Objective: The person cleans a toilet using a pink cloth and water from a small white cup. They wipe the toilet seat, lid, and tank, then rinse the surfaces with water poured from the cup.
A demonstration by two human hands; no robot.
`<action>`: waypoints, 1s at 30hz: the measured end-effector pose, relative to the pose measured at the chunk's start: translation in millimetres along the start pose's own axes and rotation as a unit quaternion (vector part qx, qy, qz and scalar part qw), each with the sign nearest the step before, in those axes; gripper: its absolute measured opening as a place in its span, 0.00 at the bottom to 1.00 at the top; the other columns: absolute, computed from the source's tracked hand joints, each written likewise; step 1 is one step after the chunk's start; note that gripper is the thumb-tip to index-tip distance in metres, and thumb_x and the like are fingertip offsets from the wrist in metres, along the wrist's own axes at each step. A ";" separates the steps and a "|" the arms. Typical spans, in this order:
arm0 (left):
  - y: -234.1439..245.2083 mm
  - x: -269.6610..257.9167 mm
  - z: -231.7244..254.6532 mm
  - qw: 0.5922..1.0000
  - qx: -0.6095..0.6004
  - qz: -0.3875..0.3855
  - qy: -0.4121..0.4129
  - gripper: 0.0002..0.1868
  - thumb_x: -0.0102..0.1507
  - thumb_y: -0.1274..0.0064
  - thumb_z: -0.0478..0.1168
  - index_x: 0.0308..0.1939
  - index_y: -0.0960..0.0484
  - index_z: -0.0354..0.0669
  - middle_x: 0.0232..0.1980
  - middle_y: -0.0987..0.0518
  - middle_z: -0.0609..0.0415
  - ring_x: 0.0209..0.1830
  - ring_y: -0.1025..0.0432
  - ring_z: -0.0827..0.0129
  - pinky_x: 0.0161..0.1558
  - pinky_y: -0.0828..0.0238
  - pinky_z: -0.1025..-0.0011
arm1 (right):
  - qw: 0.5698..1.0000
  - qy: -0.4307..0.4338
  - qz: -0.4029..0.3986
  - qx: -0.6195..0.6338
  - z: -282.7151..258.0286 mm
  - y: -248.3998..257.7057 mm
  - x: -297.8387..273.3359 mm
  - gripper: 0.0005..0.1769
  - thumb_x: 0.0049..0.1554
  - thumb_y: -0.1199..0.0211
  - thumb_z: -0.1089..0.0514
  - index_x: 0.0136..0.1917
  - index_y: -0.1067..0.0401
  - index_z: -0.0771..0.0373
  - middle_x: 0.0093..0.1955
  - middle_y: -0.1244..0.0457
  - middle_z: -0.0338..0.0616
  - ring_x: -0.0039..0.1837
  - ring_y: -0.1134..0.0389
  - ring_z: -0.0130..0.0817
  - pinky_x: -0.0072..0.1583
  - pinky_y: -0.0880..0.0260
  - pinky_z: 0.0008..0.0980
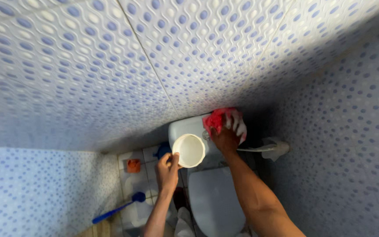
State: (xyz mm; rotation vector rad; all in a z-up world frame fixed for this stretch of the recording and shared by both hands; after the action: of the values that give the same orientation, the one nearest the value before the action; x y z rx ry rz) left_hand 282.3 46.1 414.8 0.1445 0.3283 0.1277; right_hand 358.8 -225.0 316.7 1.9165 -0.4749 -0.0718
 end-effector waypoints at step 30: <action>-38.2 21.1 -61.4 0.999 -0.015 0.030 0.025 0.22 0.65 0.43 0.51 0.42 0.15 0.30 0.36 0.17 0.51 0.37 0.23 0.70 0.45 0.23 0.70 | 0.990 -0.072 0.102 0.065 48.0 1.0 6.3 0.39 0.53 0.33 0.39 0.71 0.32 0.61 0.71 0.43 0.56 0.71 0.44 0.57 0.69 0.47 0.60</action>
State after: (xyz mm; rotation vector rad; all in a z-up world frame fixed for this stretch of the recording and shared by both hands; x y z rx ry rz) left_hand 285.8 19.1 344.5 0.1216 0.3715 0.1961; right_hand 351.3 -269.8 299.9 1.9874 -0.7864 -0.0464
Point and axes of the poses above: each hand's wrist, its own x-axis towards the middle knuckle, its own y-axis out of the back of the hand, z = x × y, the point moved 6 cm from there along x, towards the middle knuckle
